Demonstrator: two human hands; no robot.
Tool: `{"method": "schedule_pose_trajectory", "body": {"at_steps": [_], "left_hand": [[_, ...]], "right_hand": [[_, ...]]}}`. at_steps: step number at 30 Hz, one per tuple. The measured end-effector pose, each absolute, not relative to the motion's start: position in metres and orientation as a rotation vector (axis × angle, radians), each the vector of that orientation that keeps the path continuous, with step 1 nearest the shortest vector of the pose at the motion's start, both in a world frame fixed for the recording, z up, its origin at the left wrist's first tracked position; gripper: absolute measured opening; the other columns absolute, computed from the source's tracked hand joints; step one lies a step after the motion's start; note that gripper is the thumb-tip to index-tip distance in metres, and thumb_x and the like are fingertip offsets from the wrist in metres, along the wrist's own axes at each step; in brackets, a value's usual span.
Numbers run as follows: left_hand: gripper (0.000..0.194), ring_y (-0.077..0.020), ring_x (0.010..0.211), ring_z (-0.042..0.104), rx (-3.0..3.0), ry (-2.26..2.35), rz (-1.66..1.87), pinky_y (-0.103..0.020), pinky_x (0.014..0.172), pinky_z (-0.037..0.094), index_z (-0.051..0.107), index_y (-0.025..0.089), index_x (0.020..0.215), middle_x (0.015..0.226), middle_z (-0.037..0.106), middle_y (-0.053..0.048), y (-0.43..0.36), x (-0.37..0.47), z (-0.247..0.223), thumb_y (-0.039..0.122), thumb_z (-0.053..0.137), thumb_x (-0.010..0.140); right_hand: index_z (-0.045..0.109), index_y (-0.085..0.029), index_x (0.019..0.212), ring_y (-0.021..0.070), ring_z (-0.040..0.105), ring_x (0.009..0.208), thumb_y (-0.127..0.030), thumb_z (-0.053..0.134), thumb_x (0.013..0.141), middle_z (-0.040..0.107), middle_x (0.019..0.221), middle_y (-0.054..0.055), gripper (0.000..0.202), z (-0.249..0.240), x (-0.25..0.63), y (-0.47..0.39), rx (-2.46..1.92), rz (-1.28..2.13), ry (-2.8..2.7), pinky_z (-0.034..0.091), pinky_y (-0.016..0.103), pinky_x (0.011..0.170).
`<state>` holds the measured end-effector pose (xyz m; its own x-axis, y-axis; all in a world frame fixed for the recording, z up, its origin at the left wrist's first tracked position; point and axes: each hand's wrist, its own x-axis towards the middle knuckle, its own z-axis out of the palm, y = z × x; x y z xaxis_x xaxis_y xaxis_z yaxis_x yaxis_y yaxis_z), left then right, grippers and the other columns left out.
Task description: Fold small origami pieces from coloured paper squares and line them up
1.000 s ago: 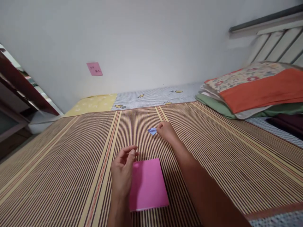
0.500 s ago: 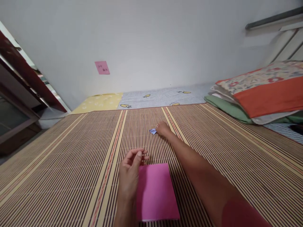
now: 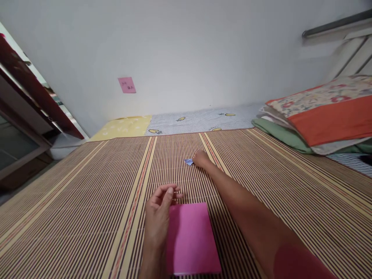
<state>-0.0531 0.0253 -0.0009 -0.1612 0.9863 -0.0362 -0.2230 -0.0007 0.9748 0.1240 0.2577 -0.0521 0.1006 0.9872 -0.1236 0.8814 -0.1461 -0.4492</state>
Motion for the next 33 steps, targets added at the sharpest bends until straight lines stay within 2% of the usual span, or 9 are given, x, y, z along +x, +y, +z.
{"method": "schedule_pose_trajectory", "body": {"at_steps": [15,17,19,21,23,25,28,30,33], "left_hand": [[0.029,-0.0196,0.088,0.072,0.958,1.184,1.449,-0.032,0.079,0.056,0.072,0.017,0.102,0.104,0.075,-0.009,0.028,-0.065,-0.004,0.043,0.070,0.090],[0.029,-0.0186,0.085,0.072,0.976,1.220,1.472,-0.031,0.077,0.055,0.073,0.017,0.100,0.101,0.075,-0.008,0.028,-0.068,-0.004,0.043,0.071,0.088],[0.029,-0.0173,0.080,0.070,1.033,1.247,1.448,-0.029,0.074,0.054,0.073,0.016,0.095,0.096,0.076,-0.008,0.029,-0.071,-0.005,0.044,0.072,0.087],[0.030,-0.0181,0.077,0.070,1.112,1.223,1.295,-0.030,0.071,0.054,0.073,0.016,0.091,0.092,0.076,-0.008,0.028,-0.076,-0.005,0.046,0.070,0.087],[0.032,-0.0204,0.078,0.071,1.163,1.171,1.116,-0.033,0.073,0.055,0.072,0.016,0.088,0.089,0.076,-0.009,0.027,-0.080,-0.006,0.047,0.069,0.087],[0.033,-0.0224,0.081,0.072,1.198,1.142,1.011,-0.036,0.077,0.056,0.071,0.017,0.086,0.087,0.076,-0.010,0.026,-0.082,-0.009,0.049,0.069,0.086],[0.034,-0.0232,0.082,0.072,1.238,1.166,0.987,-0.038,0.081,0.055,0.070,0.018,0.080,0.083,0.075,-0.009,0.026,-0.082,-0.018,0.051,0.069,0.084],[0.035,-0.0228,0.076,0.070,1.239,1.189,0.973,-0.037,0.077,0.055,0.068,0.018,0.073,0.077,0.074,-0.008,0.027,-0.081,-0.025,0.052,0.070,0.081],[0.035,-0.0220,0.072,0.069,1.249,1.220,0.945,-0.035,0.073,0.054,0.068,0.018,0.071,0.074,0.073,-0.008,0.029,-0.079,-0.033,0.052,0.070,0.081]], "right_hand": [[0.061,-0.016,0.129,0.0254,0.066,0.108,-0.033,0.065,0.099,0.063,0.129,0.011,0.034,-0.014,0.126,0.221,-1.987,0.576,-1.838,0.058,0.046,0.090],[0.063,-0.015,0.124,0.0250,0.066,0.107,-0.032,0.065,0.098,0.065,0.124,0.011,0.032,-0.002,0.134,0.196,-1.902,0.550,-1.845,0.056,0.045,0.091],[0.067,-0.012,0.117,0.0223,0.067,0.098,-0.029,0.064,0.097,0.070,0.109,0.011,0.026,0.010,0.139,0.158,-1.777,0.581,-1.891,0.054,0.037,0.085],[0.071,-0.018,0.106,0.0177,0.067,0.093,-0.024,0.066,0.093,0.071,0.102,0.004,0.015,0.017,0.138,0.109,-1.643,0.648,-1.956,0.052,0.030,0.081],[0.070,-0.020,0.100,0.0164,0.066,0.092,-0.018,0.064,0.090,0.070,0.101,0.002,0.012,0.018,0.132,0.057,-1.407,0.778,-2.031,0.051,0.029,0.079],[0.070,-0.019,0.103,0.0197,0.064,0.098,-0.013,0.067,0.084,0.069,0.106,0.005,0.020,0.010,0.121,0.013,-1.227,0.864,-2.162,0.050,0.034,0.086],[0.066,-0.016,0.118,0.0297,0.055,0.119,-0.025,0.086,0.070,0.063,0.125,0.012,0.053,-0.009,0.104,-0.026,-1.170,0.855,-2.256,0.043,0.044,0.105],[0.067,-0.016,0.116,0.0298,0.056,0.115,-0.027,0.089,0.068,0.064,0.121,0.010,0.053,-0.021,0.097,-0.034,-1.224,0.872,-2.281,0.044,0.043,0.103],[0.068,-0.014,0.105,0.0279,0.058,0.108,-0.021,0.084,0.072,0.066,0.111,0.009,0.037,-0.027,0.093,-0.035,-1.304,0.903,-2.269,0.046,0.040,0.100]]}}
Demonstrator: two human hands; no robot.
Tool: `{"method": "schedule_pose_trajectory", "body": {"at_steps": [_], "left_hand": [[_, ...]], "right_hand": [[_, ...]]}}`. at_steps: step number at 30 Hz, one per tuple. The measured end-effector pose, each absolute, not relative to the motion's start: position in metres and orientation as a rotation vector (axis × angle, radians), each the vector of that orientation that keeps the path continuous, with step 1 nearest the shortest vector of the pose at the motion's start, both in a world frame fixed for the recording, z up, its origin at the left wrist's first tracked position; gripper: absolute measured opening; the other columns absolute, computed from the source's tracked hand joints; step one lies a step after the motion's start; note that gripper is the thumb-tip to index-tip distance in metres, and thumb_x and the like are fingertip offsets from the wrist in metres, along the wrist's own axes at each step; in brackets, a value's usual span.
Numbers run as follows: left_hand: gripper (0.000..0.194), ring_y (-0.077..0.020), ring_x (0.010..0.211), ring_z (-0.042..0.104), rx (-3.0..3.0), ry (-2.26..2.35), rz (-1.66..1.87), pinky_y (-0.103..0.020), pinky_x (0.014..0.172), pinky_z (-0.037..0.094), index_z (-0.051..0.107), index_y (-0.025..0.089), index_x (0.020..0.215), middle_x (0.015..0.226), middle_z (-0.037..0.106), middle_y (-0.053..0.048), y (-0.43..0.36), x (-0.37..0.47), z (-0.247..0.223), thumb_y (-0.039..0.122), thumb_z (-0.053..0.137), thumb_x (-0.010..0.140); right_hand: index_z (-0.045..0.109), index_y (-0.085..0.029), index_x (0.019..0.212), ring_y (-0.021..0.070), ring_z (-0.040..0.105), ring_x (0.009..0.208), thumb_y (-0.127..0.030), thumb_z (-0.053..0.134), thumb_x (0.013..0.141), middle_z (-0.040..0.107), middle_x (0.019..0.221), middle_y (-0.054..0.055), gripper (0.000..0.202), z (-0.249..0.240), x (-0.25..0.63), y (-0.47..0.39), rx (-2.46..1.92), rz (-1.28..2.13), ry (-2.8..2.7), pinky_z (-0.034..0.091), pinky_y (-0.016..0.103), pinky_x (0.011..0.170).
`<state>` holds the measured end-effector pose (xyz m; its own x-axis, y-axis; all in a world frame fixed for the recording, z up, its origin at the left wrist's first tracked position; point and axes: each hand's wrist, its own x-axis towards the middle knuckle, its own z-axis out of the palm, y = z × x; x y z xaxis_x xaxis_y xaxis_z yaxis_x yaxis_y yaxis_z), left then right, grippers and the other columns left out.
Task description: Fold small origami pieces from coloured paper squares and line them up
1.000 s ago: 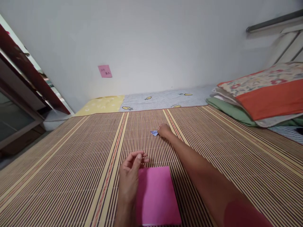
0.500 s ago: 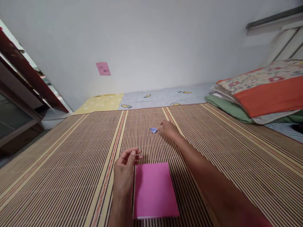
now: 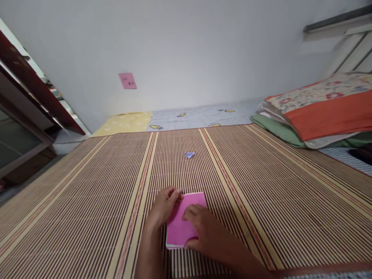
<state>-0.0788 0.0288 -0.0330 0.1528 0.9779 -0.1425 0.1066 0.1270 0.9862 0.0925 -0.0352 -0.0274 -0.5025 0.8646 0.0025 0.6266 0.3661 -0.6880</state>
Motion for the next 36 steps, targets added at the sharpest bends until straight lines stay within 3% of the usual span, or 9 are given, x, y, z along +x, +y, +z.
{"method": "schedule_pose_trajectory", "body": {"at_steps": [5,12,19,24,27,33,36], "left_hand": [[0.033,-0.0209,0.070,0.068,1.257,1.248,0.932,-0.034,0.071,0.052,0.068,0.018,0.072,0.075,0.073,-0.008,0.031,-0.078,-0.037,0.049,0.067,0.084],[0.030,-0.0213,0.070,0.068,1.249,1.252,0.954,-0.034,0.070,0.051,0.069,0.017,0.075,0.075,0.074,-0.008,0.032,-0.079,-0.040,0.046,0.068,0.084],[0.040,-0.0232,0.066,0.069,1.183,1.202,1.043,-0.035,0.067,0.054,0.070,0.014,0.073,0.073,0.075,-0.011,0.033,-0.079,-0.033,0.053,0.077,0.074],[0.051,-0.0225,0.088,0.071,1.053,1.334,1.454,-0.030,0.070,0.053,0.068,0.015,0.101,0.100,0.076,-0.014,0.036,-0.085,-0.025,0.064,0.060,0.087],[0.052,-0.0190,0.093,0.068,1.011,1.346,1.620,-0.026,0.070,0.051,0.065,0.017,0.115,0.115,0.073,-0.013,0.034,-0.081,-0.017,0.062,0.057,0.091],[0.057,-0.0072,0.058,0.056,1.021,1.075,1.363,-0.020,0.048,0.036,0.066,0.016,0.123,0.118,0.073,-0.014,0.025,-0.059,-0.004,0.050,0.079,0.079],[0.061,-0.0057,0.046,0.047,0.935,1.049,1.290,-0.019,0.043,0.030,0.067,0.015,0.123,0.083,0.074,-0.005,0.023,-0.049,-0.004,0.046,0.085,0.074]], "right_hand": [[0.067,-0.015,0.101,0.0273,0.059,0.105,-0.023,0.084,0.070,0.066,0.110,0.009,0.037,-0.022,0.091,-0.038,-1.306,0.881,-2.291,0.046,0.038,0.096],[0.066,-0.017,0.085,0.0199,0.059,0.095,-0.013,0.073,0.081,0.067,0.097,0.003,0.009,-0.030,0.097,-0.038,-1.262,0.955,-2.225,0.043,0.032,0.086],[0.058,-0.016,0.073,0.0142,0.053,0.074,-0.006,0.062,0.084,0.060,0.078,-0.001,0.016,-0.025,0.103,-0.033,-1.181,1.093,-2.123,0.036,0.027,0.069],[0.050,-0.020,0.074,0.0124,0.042,0.063,-0.014,0.051,0.091,0.047,0.069,-0.004,0.018,0.007,0.135,-0.008,-1.165,1.106,-1.832,0.031,0.025,0.057],[0.053,-0.020,0.079,0.0117,0.044,0.058,-0.025,0.054,0.092,0.049,0.070,-0.004,0.014,0.025,0.156,0.011,-1.132,1.210,-1.528,0.031,0.023,0.052],[0.057,-0.019,0.077,0.0103,0.048,0.058,-0.034,0.075,0.076,0.056,0.070,-0.004,0.023,0.023,0.158,0.027,-0.855,1.395,-0.967,0.038,0.020,0.054],[0.061,-0.019,0.077,0.0119,0.053,0.063,-0.034,0.079,0.072,0.062,0.073,-0.002,0.024,0.013,0.154,0.026,-0.787,1.462,-0.847,0.042,0.021,0.058]]}}
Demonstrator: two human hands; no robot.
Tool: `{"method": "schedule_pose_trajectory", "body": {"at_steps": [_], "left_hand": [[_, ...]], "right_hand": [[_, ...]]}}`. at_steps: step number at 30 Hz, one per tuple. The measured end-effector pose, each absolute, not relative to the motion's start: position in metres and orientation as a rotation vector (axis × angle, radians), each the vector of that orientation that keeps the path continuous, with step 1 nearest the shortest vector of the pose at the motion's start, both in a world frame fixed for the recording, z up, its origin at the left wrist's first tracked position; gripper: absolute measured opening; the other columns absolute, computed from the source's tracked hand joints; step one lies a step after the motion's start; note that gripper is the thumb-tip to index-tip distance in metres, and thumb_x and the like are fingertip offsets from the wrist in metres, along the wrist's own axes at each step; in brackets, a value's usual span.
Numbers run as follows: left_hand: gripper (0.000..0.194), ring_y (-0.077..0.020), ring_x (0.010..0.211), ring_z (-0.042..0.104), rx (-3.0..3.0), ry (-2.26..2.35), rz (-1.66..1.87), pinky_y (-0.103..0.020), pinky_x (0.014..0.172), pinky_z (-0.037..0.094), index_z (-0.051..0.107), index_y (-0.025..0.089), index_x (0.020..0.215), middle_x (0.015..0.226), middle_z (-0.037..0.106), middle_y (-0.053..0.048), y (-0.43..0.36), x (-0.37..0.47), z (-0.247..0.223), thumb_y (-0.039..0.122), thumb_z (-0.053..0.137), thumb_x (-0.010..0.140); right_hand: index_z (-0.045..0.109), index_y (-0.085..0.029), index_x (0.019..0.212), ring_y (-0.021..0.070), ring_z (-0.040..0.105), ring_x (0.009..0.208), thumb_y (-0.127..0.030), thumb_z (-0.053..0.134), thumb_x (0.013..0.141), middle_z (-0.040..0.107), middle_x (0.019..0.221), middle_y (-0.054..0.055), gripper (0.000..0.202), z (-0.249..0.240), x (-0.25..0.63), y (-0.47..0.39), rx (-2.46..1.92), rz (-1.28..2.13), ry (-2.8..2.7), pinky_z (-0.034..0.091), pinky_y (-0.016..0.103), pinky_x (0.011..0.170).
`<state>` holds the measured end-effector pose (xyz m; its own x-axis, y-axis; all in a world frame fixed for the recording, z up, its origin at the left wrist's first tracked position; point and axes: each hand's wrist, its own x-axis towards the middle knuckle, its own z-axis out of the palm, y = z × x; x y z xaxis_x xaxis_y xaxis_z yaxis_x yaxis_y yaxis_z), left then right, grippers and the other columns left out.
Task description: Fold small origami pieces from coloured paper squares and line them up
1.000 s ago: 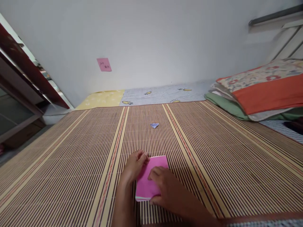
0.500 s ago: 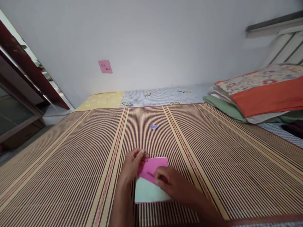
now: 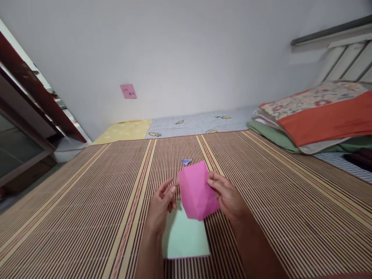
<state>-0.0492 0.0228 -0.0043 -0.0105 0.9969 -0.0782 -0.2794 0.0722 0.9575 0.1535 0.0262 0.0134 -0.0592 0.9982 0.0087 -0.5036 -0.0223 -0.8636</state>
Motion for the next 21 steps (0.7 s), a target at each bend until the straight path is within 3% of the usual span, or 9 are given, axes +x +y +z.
{"method": "schedule_pose_trajectory", "body": {"at_steps": [3,6,9,12,16,21], "left_hand": [[0.054,-0.0033,0.041,0.033,0.890,0.982,1.199,-0.018,0.041,0.024,0.073,0.010,0.109,0.059,0.059,0.004,0.021,-0.044,-0.006,0.042,0.089,0.068],[0.044,-0.0018,0.042,0.029,0.896,0.990,1.221,-0.017,0.039,0.019,0.073,0.010,0.089,0.063,0.060,0.002,0.020,-0.045,-0.005,0.040,0.092,0.062],[0.036,-0.0028,0.043,0.031,0.902,1.038,1.310,-0.015,0.041,0.021,0.066,0.014,0.076,0.058,0.055,0.006,0.020,-0.050,-0.003,0.040,0.090,0.066],[0.036,-0.0039,0.045,0.033,0.921,1.076,1.367,-0.015,0.043,0.024,0.061,0.016,0.071,0.055,0.049,0.008,0.020,-0.055,0.000,0.040,0.088,0.070],[0.039,-0.0052,0.046,0.032,1.004,1.136,1.394,-0.016,0.043,0.023,0.058,0.017,0.069,0.053,0.044,0.009,0.020,-0.054,0.001,0.044,0.085,0.072],[0.038,-0.0067,0.050,0.035,1.125,1.161,1.393,-0.017,0.047,0.027,0.057,0.016,0.066,0.056,0.045,0.007,0.020,-0.054,-0.001,0.045,0.076,0.083]], "right_hand": [[0.062,-0.019,0.078,0.0131,0.055,0.062,-0.034,0.078,0.071,0.064,0.073,-0.001,0.023,0.008,0.155,0.029,-0.770,1.463,-0.816,0.044,0.022,0.059],[0.060,-0.020,0.077,0.0124,0.052,0.058,-0.035,0.076,0.074,0.060,0.069,-0.003,0.023,0.009,0.159,0.033,-0.809,1.400,-0.862,0.042,0.022,0.056],[0.059,-0.020,0.078,0.0115,0.049,0.056,-0.034,0.073,0.081,0.055,0.065,-0.005,0.020,0.012,0.160,0.035,-0.893,1.296,-1.010,0.039,0.021,0.053],[0.061,-0.020,0.080,0.0125,0.053,0.062,-0.032,0.069,0.086,0.059,0.071,-0.003,0.016,0.014,0.159,0.034,-0.944,1.238,-1.176,0.044,0.022,0.058],[0.064,-0.018,0.082,0.0143,0.058,0.069,-0.029,0.072,0.084,0.062,0.076,-0.001,0.014,0.011,0.157,0.035,-0.942,1.207,-1.262,0.046,0.024,0.063],[0.064,-0.017,0.078,0.0117,0.052,0.061,-0.032,0.075,0.081,0.056,0.068,-0.004,0.018,0.011,0.159,0.037,-0.985,1.140,-1.231,0.041,0.022,0.057]]}}
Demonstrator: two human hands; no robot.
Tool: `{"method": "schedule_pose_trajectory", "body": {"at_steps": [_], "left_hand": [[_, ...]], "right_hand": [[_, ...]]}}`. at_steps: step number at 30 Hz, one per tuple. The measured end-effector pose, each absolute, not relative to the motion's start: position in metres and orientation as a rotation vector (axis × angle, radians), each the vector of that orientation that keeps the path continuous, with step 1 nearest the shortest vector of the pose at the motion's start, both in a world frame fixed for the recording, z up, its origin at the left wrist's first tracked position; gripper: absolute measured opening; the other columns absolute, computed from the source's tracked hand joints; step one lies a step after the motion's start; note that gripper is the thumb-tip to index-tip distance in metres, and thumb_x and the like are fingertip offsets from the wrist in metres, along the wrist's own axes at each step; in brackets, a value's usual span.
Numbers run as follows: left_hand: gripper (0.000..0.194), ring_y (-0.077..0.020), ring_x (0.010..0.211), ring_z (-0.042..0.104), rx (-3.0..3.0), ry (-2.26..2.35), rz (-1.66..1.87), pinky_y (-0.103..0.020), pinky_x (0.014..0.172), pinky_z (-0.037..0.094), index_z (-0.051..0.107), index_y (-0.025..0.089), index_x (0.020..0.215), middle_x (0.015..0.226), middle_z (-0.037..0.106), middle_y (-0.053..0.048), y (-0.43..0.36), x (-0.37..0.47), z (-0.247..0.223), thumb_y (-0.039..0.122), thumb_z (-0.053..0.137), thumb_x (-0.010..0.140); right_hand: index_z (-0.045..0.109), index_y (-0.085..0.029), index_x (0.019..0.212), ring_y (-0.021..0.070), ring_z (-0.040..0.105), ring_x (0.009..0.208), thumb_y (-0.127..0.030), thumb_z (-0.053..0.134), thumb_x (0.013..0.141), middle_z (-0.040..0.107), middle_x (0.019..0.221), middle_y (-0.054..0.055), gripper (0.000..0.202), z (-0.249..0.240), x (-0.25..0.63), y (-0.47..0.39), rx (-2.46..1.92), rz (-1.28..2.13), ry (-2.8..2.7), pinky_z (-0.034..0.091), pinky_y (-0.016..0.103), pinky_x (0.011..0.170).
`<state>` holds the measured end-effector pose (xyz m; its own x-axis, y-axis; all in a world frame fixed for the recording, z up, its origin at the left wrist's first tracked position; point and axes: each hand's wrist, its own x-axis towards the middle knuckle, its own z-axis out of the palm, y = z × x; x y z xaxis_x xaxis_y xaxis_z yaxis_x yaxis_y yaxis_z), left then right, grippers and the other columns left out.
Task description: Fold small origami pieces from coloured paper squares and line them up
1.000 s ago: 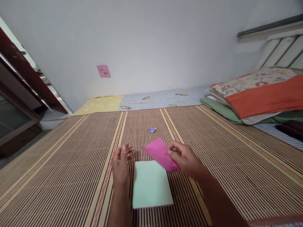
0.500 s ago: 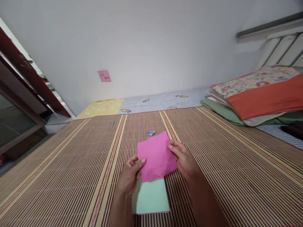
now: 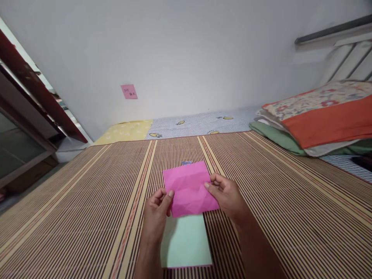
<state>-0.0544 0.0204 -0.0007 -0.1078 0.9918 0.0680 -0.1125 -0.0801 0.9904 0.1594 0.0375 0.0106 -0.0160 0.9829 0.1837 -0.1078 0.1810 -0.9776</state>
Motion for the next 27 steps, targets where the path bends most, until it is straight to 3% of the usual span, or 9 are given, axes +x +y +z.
{"method": "schedule_pose_trajectory", "body": {"at_steps": [5,10,18,21,24,27], "left_hand": [[0.027,-0.0076,0.053,0.039,1.095,1.142,1.423,-0.017,0.050,0.031,0.069,0.016,0.079,0.060,0.050,0.005,0.019,-0.057,0.004,0.041,0.079,0.081],[0.022,-0.0110,0.061,0.055,0.958,1.071,1.434,-0.020,0.058,0.045,0.074,0.018,0.092,0.071,0.064,0.001,0.018,-0.056,0.006,0.034,0.081,0.079],[0.031,-0.0179,0.070,0.068,0.617,0.802,1.423,-0.028,0.068,0.056,0.078,0.016,0.089,0.076,0.073,-0.005,0.016,-0.051,0.013,0.023,0.089,0.060],[0.037,-0.0169,0.069,0.066,0.648,0.801,1.442,-0.026,0.063,0.054,0.078,0.016,0.091,0.079,0.072,-0.005,0.018,-0.047,0.011,0.021,0.091,0.057],[0.029,-0.0100,0.058,0.054,0.702,0.922,1.572,-0.020,0.052,0.044,0.074,0.016,0.081,0.069,0.064,0.001,0.019,-0.043,0.006,0.025,0.091,0.059],[0.024,-0.0071,0.055,0.044,0.729,1.017,1.655,-0.017,0.051,0.037,0.069,0.017,0.073,0.063,0.055,0.005,0.019,-0.040,0.002,0.024,0.090,0.064]], "right_hand": [[0.066,-0.017,0.079,0.0120,0.053,0.060,-0.034,0.077,0.079,0.059,0.068,-0.003,0.020,0.012,0.161,0.038,-0.968,1.194,-1.203,0.041,0.022,0.055],[0.070,-0.018,0.084,0.0138,0.056,0.062,-0.034,0.076,0.080,0.063,0.071,-0.001,0.018,0.011,0.160,0.038,-0.932,1.254,-1.128,0.043,0.025,0.058],[0.075,-0.019,0.084,0.0154,0.063,0.070,-0.025,0.073,0.079,0.071,0.081,0.002,0.008,0.009,0.164,0.038,-0.868,1.437,-0.954,0.048,0.024,0.062],[0.077,-0.019,0.091,0.0165,0.066,0.074,-0.022,0.073,0.077,0.073,0.088,0.005,0.015,0.008,0.163,0.036,-0.829,1.491,-0.981,0.050,0.026,0.065],[0.076,-0.020,0.097,0.0178,0.068,0.080,-0.025,0.075,0.078,0.073,0.090,0.005,0.020,0.009,0.160,0.034,-0.827,1.440,-1.073,0.053,0.030,0.072],[0.075,-0.020,0.093,0.0175,0.066,0.079,-0.027,0.079,0.077,0.070,0.084,0.003,0.018,0.011,0.156,0.033,-0.865,1.303,-1.192,0.053,0.031,0.075]]}}
